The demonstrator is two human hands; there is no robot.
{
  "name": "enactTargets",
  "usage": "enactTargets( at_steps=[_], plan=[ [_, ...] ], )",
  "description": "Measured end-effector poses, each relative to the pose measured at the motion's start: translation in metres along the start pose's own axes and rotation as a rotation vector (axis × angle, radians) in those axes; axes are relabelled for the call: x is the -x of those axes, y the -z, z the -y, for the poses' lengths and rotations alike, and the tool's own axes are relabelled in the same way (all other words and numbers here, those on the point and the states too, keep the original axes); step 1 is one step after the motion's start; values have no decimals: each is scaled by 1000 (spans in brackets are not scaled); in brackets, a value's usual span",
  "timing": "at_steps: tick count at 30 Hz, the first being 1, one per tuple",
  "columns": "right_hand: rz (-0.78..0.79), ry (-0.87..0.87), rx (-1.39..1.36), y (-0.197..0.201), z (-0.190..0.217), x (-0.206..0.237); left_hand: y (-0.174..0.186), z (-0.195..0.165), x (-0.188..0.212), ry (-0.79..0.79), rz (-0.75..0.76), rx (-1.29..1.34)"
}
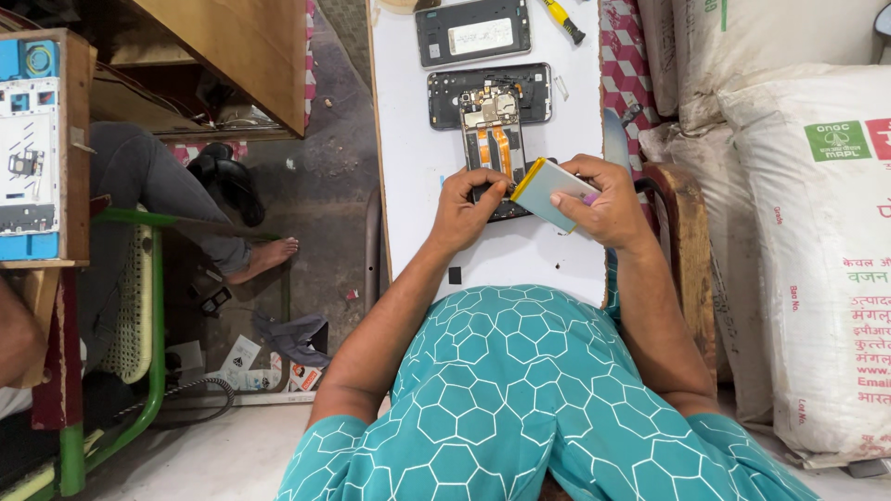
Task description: The person works at a repair bench on a disassembled smartphone. They peel the backing from a replacement battery, position it inside the phone body, press it into place, and fit the back cover, then hold up the reassembled phone with both hands.
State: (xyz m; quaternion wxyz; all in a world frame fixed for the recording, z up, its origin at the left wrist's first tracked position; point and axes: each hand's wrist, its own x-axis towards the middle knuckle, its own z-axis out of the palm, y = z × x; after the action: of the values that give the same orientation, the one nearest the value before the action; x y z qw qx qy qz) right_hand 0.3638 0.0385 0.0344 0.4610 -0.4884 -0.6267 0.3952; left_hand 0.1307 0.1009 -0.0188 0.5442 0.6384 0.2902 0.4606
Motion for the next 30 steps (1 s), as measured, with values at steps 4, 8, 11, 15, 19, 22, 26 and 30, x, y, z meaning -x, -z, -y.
enactTargets(
  at_steps=[4, 8, 11, 15, 19, 22, 26, 30],
  plan=[
    [14, -41, 2, 0, 6, 1, 1, 0, 0, -15, 5, -20],
    [15, -43, 31, -1, 10, 1, 1, 1, 0, 17, 6, -34],
    [12, -27, 56, -2, 12, 1, 1, 1, 1, 55, 5, -7],
    [20, -24, 63, -2, 15, 0, 2, 0, 1, 6, 12, -10],
    [30, -23, 55, -3, 18, 0, 5, -1, -1, -44, 34, -15],
    [31, -18, 59, -4, 21, -1, 5, -2, -1, 64, 51, 112],
    [31, -12, 66, -3, 19, -1, 5, -1, -1, 69, 60, 139],
    [14, 2, 25, -1, 3, 4, 3, 2, 0, 98, 46, 177]
  ],
)
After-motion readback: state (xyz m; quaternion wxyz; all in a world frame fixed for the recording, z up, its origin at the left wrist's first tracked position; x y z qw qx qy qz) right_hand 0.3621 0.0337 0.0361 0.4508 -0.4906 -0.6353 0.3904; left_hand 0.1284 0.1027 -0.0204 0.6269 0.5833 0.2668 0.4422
